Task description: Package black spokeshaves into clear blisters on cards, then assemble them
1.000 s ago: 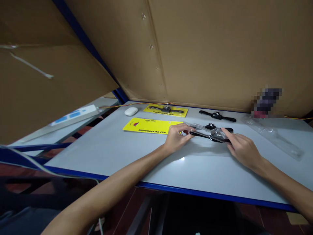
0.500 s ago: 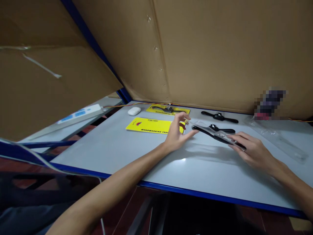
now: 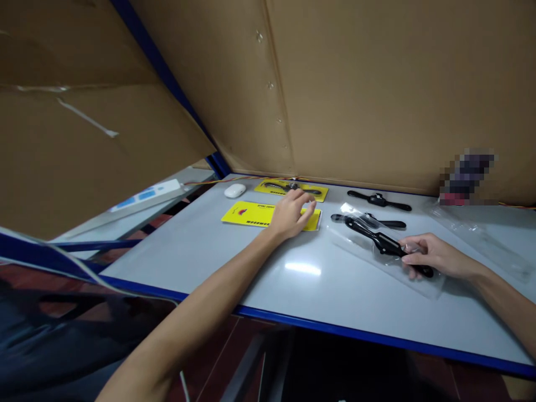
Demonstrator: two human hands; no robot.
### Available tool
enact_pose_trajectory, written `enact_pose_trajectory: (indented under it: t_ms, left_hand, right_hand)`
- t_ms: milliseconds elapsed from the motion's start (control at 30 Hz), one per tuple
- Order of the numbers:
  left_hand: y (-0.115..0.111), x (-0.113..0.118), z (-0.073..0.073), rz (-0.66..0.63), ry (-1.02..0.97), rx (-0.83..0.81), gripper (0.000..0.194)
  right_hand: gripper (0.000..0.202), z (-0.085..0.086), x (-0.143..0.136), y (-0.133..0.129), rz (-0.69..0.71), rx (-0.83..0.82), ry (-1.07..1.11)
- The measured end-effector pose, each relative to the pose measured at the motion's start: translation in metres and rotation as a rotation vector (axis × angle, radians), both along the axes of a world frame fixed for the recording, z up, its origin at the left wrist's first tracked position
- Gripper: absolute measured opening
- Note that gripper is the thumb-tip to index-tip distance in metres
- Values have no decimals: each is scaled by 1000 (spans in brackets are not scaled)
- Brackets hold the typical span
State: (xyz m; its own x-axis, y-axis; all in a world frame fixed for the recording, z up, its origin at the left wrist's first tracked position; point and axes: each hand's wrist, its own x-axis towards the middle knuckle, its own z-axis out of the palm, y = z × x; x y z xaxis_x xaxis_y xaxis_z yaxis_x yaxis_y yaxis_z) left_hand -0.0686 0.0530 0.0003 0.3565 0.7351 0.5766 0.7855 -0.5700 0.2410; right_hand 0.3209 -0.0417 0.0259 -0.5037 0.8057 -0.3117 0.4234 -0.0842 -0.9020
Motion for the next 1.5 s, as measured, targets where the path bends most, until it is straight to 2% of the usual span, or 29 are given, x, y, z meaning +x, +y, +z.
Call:
enact_pose_trajectory:
  t_ms: [67, 133, 300, 567, 733, 1000, 1267, 1500]
  left_hand:
    - [10, -12, -1, 100, 124, -83, 41]
    - [17, -20, -3, 145, 211, -149, 43]
    - [22, -22, -9, 151, 284, -213, 38]
    - [16, -11, -7, 156, 212, -182, 29]
    - [8, -4, -4, 164, 143, -50, 28]
    - [-20, 15, 11, 169, 238, 63, 30]
    - [-35, 29, 14, 48, 343, 177, 35]
    - [-46, 30, 19, -15, 192, 313, 39]
  right_hand:
    - [64, 0, 1, 1, -17, -35, 17]
    - [74, 3, 0, 1, -26, -48, 12]
    - [70, 10, -3, -1, 31, 33, -101]
    - [54, 7, 13, 3, 47, 620, -503]
    - [48, 1, 20, 6, 6, 833, -602]
    - [44, 2, 11, 7, -68, 824, -517]
    - [46, -1, 10, 10, -137, 848, -515]
    - [40, -4, 12, 14, -157, 830, -526]
